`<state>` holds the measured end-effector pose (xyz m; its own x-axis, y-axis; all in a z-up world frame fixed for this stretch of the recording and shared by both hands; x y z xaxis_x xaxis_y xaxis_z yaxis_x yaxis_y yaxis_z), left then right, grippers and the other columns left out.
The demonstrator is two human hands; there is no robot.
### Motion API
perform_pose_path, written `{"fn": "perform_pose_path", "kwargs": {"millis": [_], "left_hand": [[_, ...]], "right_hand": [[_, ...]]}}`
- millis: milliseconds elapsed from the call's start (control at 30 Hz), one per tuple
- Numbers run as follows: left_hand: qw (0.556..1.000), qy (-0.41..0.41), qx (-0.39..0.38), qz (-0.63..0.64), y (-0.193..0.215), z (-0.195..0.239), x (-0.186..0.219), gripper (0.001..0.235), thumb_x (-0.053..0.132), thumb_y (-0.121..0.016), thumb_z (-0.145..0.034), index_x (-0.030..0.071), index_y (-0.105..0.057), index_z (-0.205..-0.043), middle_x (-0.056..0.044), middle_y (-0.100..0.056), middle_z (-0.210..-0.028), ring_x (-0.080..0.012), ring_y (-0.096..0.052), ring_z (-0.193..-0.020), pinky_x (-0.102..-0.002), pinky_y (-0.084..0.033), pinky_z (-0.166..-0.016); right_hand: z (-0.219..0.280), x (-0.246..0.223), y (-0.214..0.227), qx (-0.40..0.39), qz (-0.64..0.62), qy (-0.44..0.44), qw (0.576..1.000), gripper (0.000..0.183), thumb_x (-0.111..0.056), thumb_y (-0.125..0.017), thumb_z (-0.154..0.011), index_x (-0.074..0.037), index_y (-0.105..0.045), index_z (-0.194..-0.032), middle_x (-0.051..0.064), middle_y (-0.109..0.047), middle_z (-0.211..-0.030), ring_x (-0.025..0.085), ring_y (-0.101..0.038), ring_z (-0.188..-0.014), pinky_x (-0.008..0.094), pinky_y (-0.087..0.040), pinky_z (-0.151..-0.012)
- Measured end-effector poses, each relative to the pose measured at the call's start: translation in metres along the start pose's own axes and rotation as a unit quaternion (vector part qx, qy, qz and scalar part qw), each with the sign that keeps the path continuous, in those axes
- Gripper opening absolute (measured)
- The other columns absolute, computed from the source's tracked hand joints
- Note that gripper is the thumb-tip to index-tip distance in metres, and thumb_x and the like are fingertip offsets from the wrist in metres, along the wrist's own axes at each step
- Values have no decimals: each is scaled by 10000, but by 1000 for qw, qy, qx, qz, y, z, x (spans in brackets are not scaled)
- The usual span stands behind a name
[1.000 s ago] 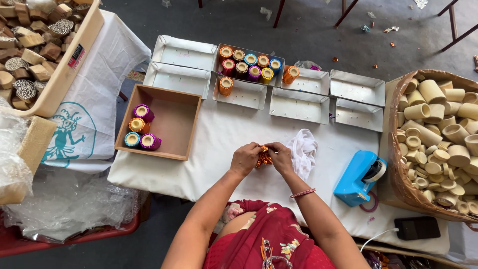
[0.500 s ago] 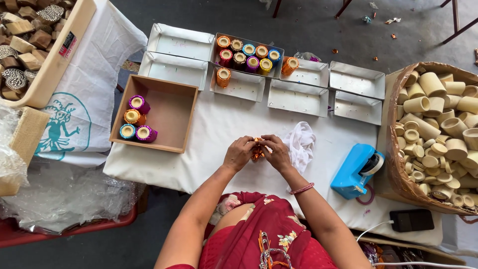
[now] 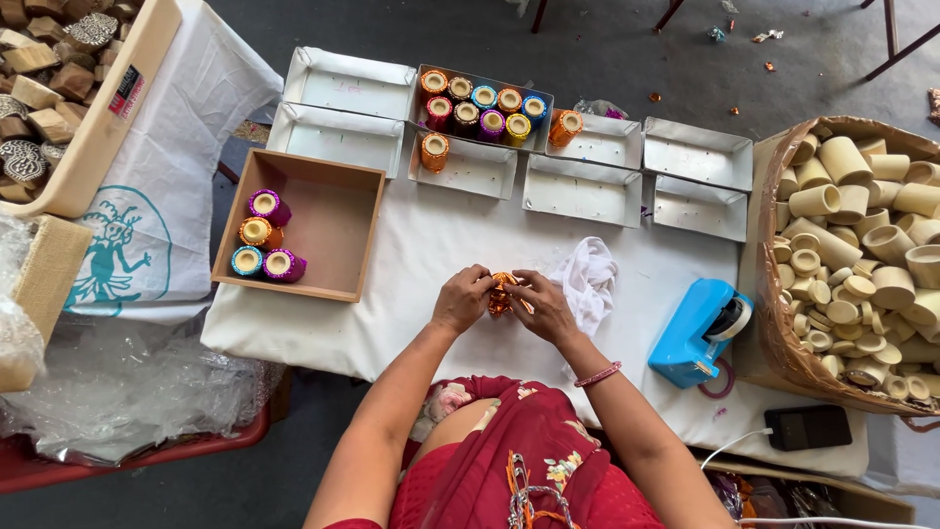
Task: Wrapping small clay pots in foil and cloth for packaging.
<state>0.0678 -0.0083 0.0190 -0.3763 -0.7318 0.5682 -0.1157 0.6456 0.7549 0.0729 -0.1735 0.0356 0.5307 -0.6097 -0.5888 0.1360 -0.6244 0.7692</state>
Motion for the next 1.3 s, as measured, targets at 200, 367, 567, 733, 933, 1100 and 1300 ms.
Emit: {"fn": "perform_pose_path", "kwargs": {"millis": [200,367,567,733,933,1100,1300], "left_hand": [[974,-222,25,-47,29,-4,45,297,211,-734,-782,12,-706,-1000,-106,-683,-1089,-255,-667,-1038,-392,-506,-925],[971,-224,4,-87,-4,3,32,132,139,-701,-848,49,-692,-944,-75,-689,-1053,-221,-670,-1018,-381,-509,-959],[981,-164,-6,-102,-11,6,29,45,118,-699,-862,81,-688,-885,-59,-677,-989,-216,-668,-977,-380,-510,-931],[989,-121,20,-84,-8,8,31,101,146,-727,-849,89,-709,-929,-52,-663,-983,-232,-663,-974,-388,-504,-917],[994,-105,27,-17,-11,8,30,231,200,-782,-803,73,-712,-982,-72,-678,-1117,-255,-660,-1032,-407,-502,-874],[996,-64,-31,-50,-29,7,16,293,217,-825,-802,81,-694,-1027,-92,-648,-1271,-279,-634,-1051,-415,-526,-854],[996,-51,-22,-64,-18,1,35,400,211,-857,-695,101,-685,-1039,-82,-625,-1332,-299,-613,-1152,-440,-526,-903]], "right_hand": [[1,-13,15,-12,27,-1,1000,370,-159,-790,-832,-165,-767,-1201,99,-619,-1306,247,-695,-1006,380,-586,-864],[7,29,-11,25,-79,-61,995,201,-158,-759,-893,-93,-766,-1084,91,-675,-1236,213,-736,-970,333,-611,-834],[5,78,-39,73,-254,-330,906,216,-128,-770,-901,20,-649,-1001,127,-759,-937,165,-738,-829,303,-606,-721],[30,110,-25,158,-447,-450,757,253,-79,-662,-885,-61,-548,-1110,136,-750,-954,183,-731,-801,316,-616,-708],[116,99,127,274,-174,-282,903,178,-134,-724,-968,-34,-675,-1107,86,-739,-1011,161,-706,-904,297,-573,-815],[239,123,194,349,260,-351,829,301,-199,-838,-832,-82,-731,-1088,130,-663,-1178,311,-623,-1136,438,-524,-960],[309,209,160,316,-114,-546,768,412,-411,-782,-906,-131,-683,-1192,99,-747,-1116,241,-672,-1083,412,-529,-936]]}}
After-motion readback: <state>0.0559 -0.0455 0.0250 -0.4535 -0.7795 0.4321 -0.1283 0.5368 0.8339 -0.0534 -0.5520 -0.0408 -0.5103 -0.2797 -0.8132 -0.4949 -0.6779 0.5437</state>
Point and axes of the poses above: each hand's wrist, its own z-axis away from the middle knuckle, its own y-axis out of the back of the hand, x = y × z, the point moved 7 cm from there along -z, towards the middle knuckle
